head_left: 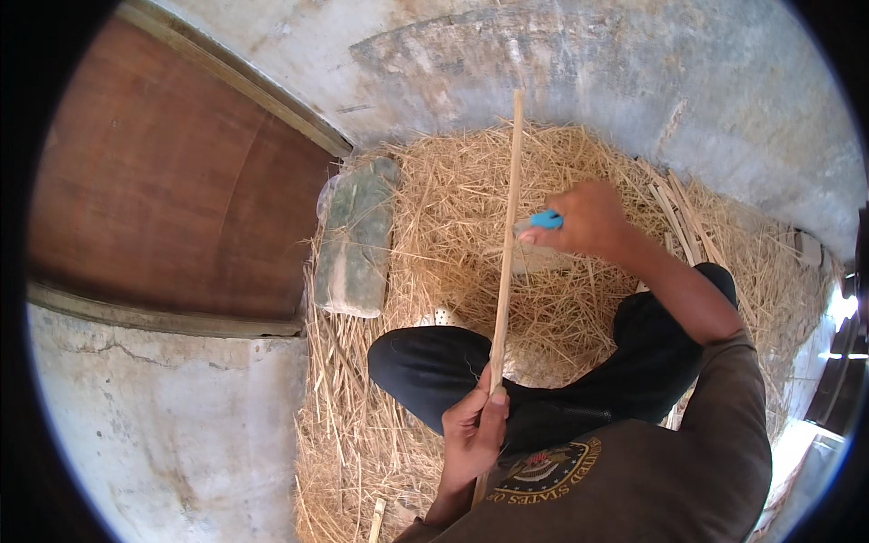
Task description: The person sits on a straw-covered floor and uses a blue utility knife to shave the surface of a long bamboo pole. They hold the pole with their left hand and repeatedly scrape the knife along its length to remove the outer layer, creating thin strips of bamboo.
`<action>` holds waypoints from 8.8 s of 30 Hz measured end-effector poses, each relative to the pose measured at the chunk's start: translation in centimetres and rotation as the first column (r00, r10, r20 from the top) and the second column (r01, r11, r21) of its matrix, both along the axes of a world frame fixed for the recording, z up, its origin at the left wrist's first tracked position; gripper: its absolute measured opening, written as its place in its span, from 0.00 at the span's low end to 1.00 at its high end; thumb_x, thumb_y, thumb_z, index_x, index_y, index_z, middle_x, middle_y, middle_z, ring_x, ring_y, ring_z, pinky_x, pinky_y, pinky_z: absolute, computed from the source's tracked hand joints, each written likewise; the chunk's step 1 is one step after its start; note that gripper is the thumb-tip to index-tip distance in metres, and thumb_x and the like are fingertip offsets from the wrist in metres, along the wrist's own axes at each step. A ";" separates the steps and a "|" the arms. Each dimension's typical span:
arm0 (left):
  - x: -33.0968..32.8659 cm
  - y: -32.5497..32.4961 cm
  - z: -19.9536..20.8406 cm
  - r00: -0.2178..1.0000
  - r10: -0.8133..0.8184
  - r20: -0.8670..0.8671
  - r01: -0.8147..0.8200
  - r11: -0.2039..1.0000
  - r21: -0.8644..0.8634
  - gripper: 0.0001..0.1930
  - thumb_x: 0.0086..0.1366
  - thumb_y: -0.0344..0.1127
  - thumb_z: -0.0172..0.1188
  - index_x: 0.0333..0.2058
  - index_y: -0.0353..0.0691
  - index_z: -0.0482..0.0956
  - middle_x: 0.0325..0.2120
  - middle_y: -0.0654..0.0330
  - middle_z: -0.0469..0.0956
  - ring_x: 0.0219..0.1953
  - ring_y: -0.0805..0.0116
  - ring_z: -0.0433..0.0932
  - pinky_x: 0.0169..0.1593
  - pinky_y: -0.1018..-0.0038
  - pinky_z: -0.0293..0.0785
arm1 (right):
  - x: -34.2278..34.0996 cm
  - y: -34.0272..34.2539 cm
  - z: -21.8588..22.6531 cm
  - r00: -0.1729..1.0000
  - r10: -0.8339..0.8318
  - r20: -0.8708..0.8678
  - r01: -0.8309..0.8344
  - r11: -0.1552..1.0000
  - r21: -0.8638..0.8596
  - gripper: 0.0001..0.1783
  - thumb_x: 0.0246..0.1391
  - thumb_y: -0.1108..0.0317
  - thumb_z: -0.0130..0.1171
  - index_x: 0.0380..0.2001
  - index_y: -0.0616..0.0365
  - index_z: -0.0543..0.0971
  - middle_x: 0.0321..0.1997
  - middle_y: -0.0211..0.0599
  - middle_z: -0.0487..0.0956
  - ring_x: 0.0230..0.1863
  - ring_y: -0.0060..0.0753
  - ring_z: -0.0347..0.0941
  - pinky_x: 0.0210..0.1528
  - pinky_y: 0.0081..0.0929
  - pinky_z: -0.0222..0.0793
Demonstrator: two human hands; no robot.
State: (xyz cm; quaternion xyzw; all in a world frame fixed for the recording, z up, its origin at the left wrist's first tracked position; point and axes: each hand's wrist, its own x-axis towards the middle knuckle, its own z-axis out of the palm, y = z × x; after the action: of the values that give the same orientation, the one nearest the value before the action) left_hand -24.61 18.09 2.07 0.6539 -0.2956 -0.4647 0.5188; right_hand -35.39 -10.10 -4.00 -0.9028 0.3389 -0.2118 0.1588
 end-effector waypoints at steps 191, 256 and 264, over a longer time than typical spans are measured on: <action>-0.6 1.0 -2.2 0.990 0.022 -0.141 -0.019 0.999 0.026 0.21 0.70 0.27 0.50 0.61 0.29 0.64 0.22 0.74 0.64 0.22 0.88 0.57 0.24 0.88 0.53 | -0.9 5.3 -1.3 0.961 0.273 0.052 -0.276 0.960 0.051 0.36 0.50 0.31 0.55 0.14 0.56 0.77 0.09 0.34 0.70 0.11 0.33 0.64 0.16 0.34 0.60; -0.8 2.5 -3.7 0.947 -0.105 -0.303 0.124 0.991 0.042 0.21 0.72 0.30 0.45 0.63 0.39 0.64 0.25 0.68 0.67 0.14 0.86 0.60 0.17 0.87 0.56 | -2.7 -12.1 -1.2 0.871 -0.420 -0.254 0.464 0.874 0.145 0.45 0.49 0.20 0.40 0.23 0.55 0.81 0.17 0.34 0.74 0.23 0.35 0.74 0.28 0.36 0.68; 1.5 0.6 -4.0 0.931 -0.066 -0.360 0.028 0.993 -0.111 0.21 0.73 0.30 0.42 0.63 0.36 0.62 0.24 0.64 0.66 0.13 0.83 0.60 0.16 0.87 0.54 | -2.5 -0.7 -1.4 0.999 -0.043 0.016 0.041 0.993 0.107 0.39 0.46 0.27 0.55 0.09 0.55 0.72 0.09 0.40 0.68 0.12 0.40 0.67 0.18 0.38 0.62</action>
State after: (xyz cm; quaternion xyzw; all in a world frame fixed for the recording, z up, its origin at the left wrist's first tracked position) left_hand -23.11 18.73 -1.91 0.5217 -0.2342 -0.5736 0.5865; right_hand -37.93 -10.76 -5.37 -0.8838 0.3671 -0.2050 0.2052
